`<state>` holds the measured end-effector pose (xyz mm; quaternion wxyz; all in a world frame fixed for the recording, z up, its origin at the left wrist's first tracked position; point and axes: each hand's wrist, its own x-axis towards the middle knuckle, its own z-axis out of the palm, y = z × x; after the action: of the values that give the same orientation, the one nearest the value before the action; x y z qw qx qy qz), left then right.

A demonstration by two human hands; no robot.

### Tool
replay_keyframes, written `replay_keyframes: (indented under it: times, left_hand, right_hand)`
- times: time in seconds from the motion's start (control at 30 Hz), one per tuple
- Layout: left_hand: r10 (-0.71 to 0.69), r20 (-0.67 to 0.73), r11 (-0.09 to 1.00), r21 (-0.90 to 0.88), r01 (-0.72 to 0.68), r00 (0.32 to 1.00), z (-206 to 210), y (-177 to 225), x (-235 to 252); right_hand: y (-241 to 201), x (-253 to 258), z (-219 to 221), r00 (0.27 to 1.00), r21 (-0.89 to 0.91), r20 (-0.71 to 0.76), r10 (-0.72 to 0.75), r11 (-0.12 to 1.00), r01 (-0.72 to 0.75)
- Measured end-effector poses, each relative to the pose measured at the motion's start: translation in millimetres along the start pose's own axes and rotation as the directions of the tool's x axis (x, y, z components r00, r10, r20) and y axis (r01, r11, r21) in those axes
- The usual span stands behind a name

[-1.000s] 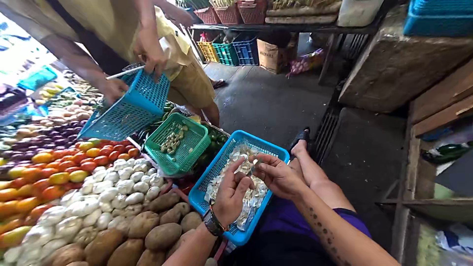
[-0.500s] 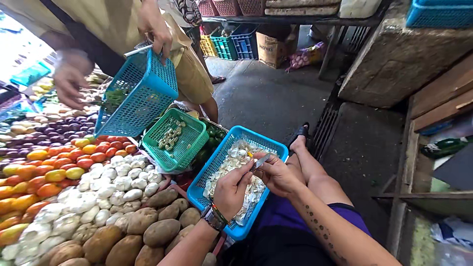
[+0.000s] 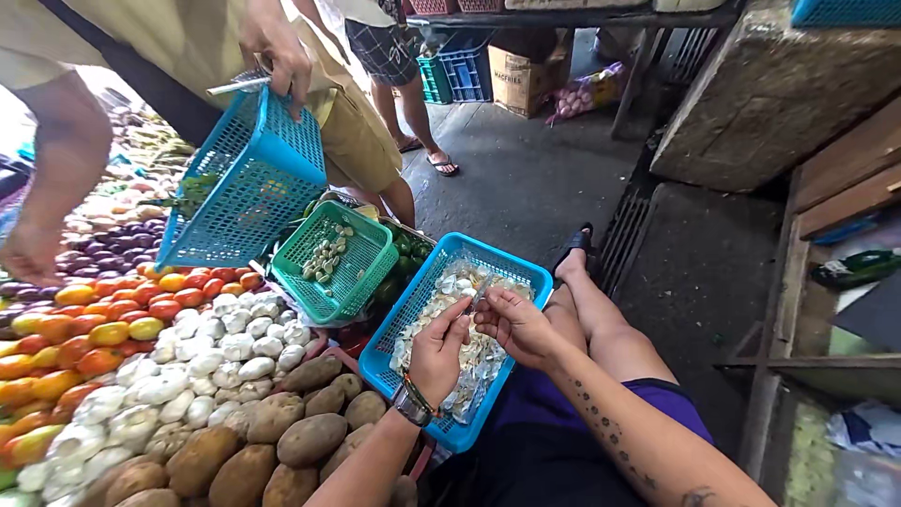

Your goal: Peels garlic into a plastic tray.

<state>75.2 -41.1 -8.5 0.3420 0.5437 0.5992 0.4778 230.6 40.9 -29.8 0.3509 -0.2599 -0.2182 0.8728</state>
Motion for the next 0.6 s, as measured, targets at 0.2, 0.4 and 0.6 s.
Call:
replay_keyframes:
  times: [0.2,0.4,0.6]
  left_hand:
    - [-0.04,0.117,0.993,-0.105,0.053,0.992,0.7,5.8,0.6]
    - [-0.433,-0.116,0.82,-0.463,0.337,0.894,-3.7,16.3,12.5]
    - [-0.372,-0.102,0.899,-0.287,0.331,0.923,-7.7,4.8,9.5]
  right_hand:
    - [3.5,1.8,-9.4,0.999,0.072,0.046,-0.01,0.997,0.007]
    - [-5.5,-2.6,-10.9,0.993,0.114,0.117,0.005,0.993,-0.019]
    - [-3.1,-0.3,-10.9,0.994,0.189,0.102,0.038,0.98,-0.057]
